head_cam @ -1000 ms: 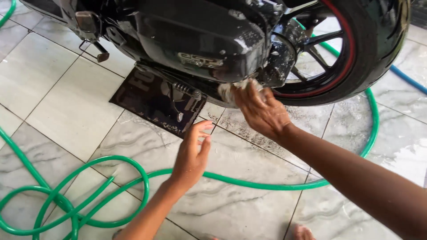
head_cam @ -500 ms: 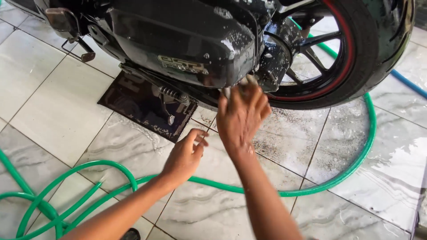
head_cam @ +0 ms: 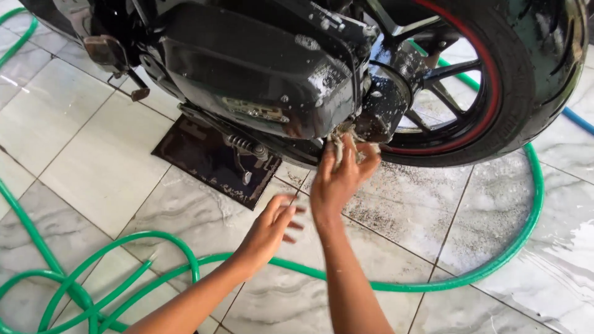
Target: Scrubbing the engine and rear wheel of a motorcycle with soap and a cloth, followed by rinsing with a hose.
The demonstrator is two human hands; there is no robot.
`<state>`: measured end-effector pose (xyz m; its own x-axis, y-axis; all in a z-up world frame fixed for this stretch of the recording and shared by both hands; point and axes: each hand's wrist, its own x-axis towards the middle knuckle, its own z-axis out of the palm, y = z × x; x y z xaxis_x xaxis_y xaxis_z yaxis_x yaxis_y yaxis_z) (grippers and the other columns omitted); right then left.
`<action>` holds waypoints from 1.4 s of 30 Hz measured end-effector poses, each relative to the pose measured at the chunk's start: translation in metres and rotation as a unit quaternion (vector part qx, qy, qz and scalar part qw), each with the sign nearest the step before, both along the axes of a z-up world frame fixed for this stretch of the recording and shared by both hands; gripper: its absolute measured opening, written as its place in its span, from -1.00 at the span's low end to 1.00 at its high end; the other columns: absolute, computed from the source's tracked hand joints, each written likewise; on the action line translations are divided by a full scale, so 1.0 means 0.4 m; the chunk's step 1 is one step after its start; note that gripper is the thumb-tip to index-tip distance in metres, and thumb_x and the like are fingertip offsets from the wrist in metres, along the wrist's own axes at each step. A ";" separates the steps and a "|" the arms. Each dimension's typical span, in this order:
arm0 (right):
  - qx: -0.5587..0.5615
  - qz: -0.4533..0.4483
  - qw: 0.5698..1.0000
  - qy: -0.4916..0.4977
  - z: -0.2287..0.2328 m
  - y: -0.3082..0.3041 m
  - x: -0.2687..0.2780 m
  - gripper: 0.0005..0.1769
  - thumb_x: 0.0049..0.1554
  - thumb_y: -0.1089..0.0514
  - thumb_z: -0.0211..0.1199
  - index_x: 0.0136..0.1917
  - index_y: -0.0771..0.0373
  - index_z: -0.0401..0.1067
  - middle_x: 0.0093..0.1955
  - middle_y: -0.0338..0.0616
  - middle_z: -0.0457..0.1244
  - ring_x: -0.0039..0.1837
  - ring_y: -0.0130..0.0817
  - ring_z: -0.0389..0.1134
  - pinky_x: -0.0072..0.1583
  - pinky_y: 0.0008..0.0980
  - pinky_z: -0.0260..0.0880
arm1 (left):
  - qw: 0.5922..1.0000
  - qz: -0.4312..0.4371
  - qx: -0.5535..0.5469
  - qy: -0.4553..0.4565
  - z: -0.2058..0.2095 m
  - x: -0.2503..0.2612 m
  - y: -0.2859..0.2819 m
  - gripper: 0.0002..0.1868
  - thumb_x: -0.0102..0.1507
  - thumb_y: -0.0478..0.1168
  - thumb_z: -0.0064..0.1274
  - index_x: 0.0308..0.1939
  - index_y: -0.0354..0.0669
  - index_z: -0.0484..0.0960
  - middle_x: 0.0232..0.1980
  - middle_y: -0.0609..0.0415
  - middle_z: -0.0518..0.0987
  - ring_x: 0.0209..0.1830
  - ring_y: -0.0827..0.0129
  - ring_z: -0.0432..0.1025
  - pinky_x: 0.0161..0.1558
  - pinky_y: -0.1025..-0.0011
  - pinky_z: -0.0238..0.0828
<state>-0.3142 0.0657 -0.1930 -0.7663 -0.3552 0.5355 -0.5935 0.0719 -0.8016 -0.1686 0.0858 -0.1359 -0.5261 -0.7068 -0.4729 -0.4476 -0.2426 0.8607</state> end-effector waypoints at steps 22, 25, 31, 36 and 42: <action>0.239 0.022 0.909 0.341 -0.057 -0.001 0.098 -0.68 0.22 -0.07 0.22 0.17 -0.59 0.48 0.77 -0.35 -0.25 0.73 0.16 -0.41 0.53 0.44 -0.63 | 0.918 0.212 0.275 0.190 -0.075 -0.053 -0.075 -0.28 0.38 0.36 -0.28 0.54 0.19 0.23 0.53 -0.04 0.30 0.45 -0.03 0.26 0.32 -0.09 0.09; 0.300 0.028 0.882 0.361 -0.058 -0.042 0.145 -0.62 0.23 0.03 0.16 0.24 -0.48 0.49 0.78 -0.39 -0.34 0.73 0.08 -0.49 0.50 0.47 -0.73 | 0.909 0.247 0.254 0.220 -0.092 -0.038 -0.112 -0.29 0.36 0.36 -0.23 0.52 0.21 0.24 0.52 0.00 0.32 0.47 0.02 0.24 0.40 -0.04 0.01; 0.056 0.068 0.992 0.094 0.004 0.067 0.152 -0.33 0.12 0.26 0.32 0.45 -0.05 0.24 0.66 -0.06 -0.15 0.66 0.08 -0.18 0.52 0.12 -0.19 | 0.952 0.149 0.199 0.179 -0.048 -0.080 -0.086 -0.38 0.27 0.35 0.00 0.28 0.17 0.45 0.13 0.08 0.52 0.05 0.19 0.42 0.00 0.12 0.33; -0.014 -0.023 0.996 -0.080 -0.096 0.151 0.117 0.09 -0.14 0.32 0.64 0.53 0.23 0.09 0.37 -0.02 0.01 0.48 -0.08 0.00 0.33 -0.32 0.26 | 0.980 0.131 0.050 0.142 -0.154 -0.138 0.010 -0.56 0.22 -0.02 0.30 0.12 0.02 0.55 -0.10 0.18 0.42 -0.11 0.40 0.39 -0.09 0.43 0.33; 0.027 0.004 0.971 0.236 -0.008 -0.069 0.075 -0.42 -0.08 -0.02 0.63 0.21 -0.30 0.56 0.30 -0.13 0.16 0.43 0.16 0.09 0.43 0.12 0.08 | 0.857 0.359 0.070 0.362 -0.117 -0.111 -0.114 -0.81 0.34 -0.04 0.15 -0.09 0.01 0.56 -0.16 0.14 0.56 -0.11 0.33 0.48 0.04 0.24 0.50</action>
